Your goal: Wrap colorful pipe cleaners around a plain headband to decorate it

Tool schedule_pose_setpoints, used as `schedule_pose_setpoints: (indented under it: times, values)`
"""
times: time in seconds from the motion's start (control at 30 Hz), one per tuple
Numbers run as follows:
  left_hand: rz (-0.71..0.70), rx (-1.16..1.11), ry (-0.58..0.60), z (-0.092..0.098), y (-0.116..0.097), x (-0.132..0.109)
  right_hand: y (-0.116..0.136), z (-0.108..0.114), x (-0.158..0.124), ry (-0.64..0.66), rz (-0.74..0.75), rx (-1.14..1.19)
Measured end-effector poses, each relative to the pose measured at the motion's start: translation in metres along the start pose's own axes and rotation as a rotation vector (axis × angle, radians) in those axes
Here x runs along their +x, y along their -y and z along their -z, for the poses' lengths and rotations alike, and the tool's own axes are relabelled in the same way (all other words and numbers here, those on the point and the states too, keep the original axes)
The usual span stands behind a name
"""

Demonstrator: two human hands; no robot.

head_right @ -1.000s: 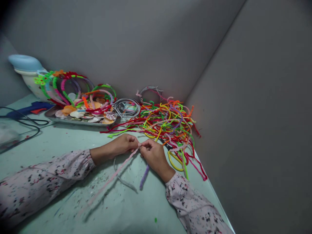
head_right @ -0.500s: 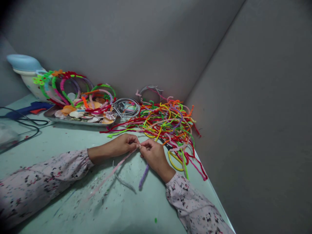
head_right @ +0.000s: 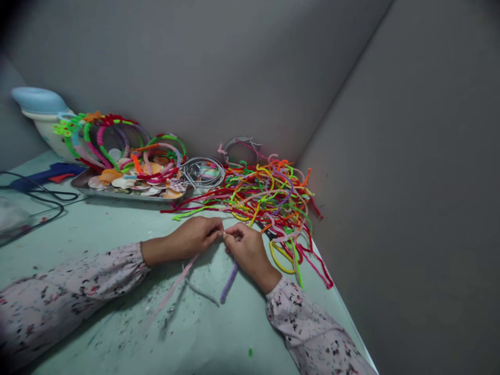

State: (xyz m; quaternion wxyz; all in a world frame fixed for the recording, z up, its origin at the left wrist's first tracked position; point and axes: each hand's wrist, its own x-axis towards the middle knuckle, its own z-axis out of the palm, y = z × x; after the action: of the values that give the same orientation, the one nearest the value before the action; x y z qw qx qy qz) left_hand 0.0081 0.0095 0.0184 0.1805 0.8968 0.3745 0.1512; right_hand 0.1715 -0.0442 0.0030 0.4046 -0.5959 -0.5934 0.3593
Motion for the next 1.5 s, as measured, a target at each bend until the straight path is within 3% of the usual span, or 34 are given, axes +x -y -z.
schedule_pose_setpoints:
  times: [0.33,0.83,1.13,1.33,1.5]
  values:
    - [0.040,0.102,0.013,-0.001,-0.005,-0.001,-0.005,-0.001,0.002,0.004,-0.009,-0.005]
    - [0.108,-0.067,0.007,0.002,-0.009,-0.002,-0.002,-0.001,-0.005,-0.117,0.411,-0.537]
    - [0.061,0.059,-0.008,-0.002,-0.010,-0.002,-0.001,-0.002,-0.007,-0.121,0.429,-0.713]
    - [0.040,0.135,-0.006,0.000,-0.014,-0.005,-0.001,-0.003,-0.007,-0.146,0.433,-0.703]
    - [0.055,0.053,-0.048,-0.001,-0.014,-0.005,-0.002,-0.001,-0.006,-0.147,0.425,-0.613]
